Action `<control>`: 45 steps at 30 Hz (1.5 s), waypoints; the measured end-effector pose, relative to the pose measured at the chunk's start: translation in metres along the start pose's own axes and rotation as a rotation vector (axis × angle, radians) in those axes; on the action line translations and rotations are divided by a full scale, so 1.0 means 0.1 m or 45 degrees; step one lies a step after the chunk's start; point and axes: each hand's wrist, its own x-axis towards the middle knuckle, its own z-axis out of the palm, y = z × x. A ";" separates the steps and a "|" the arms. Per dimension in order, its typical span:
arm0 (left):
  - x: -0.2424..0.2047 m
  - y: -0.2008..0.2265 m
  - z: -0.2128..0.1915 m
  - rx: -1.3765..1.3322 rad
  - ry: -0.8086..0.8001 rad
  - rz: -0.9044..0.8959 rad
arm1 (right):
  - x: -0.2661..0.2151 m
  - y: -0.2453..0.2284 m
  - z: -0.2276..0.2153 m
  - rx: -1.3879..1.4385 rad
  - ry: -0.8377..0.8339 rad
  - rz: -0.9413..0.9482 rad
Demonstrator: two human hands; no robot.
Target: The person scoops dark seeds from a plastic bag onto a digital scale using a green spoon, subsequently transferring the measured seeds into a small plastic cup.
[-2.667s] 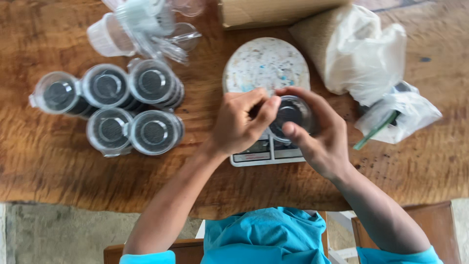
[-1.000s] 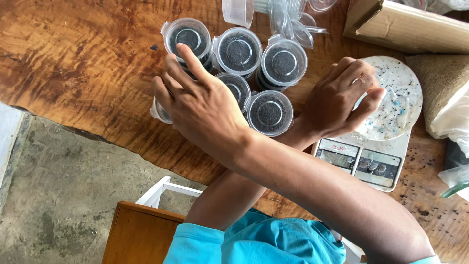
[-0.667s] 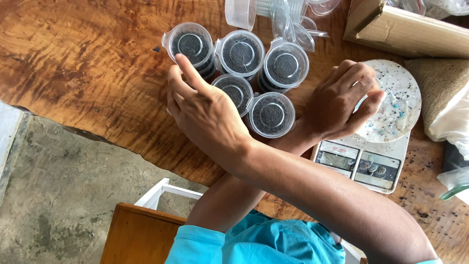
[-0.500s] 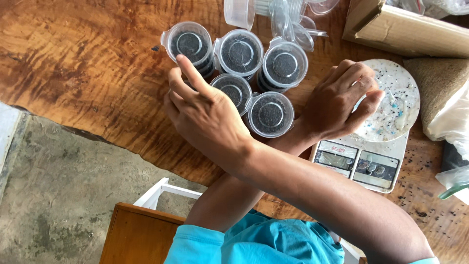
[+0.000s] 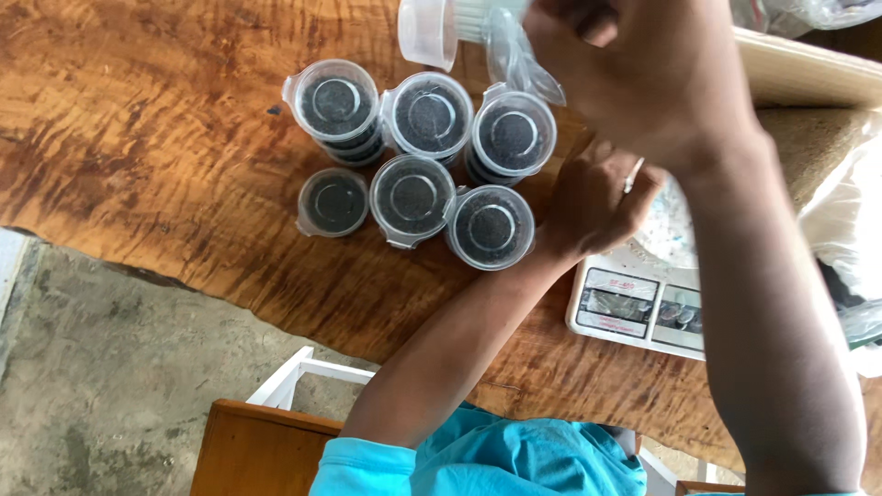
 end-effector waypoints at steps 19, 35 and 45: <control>0.17 0.07 -0.04 -0.260 0.150 -0.114 | 0.18 1.09 0.60 -0.017 -0.087 0.137; 0.17 0.04 -0.05 -0.296 0.133 -0.090 | 0.16 1.13 0.72 -0.294 0.041 0.248; 0.15 0.03 -0.03 -0.293 0.113 -0.153 | 0.13 1.14 0.74 -0.697 0.096 0.248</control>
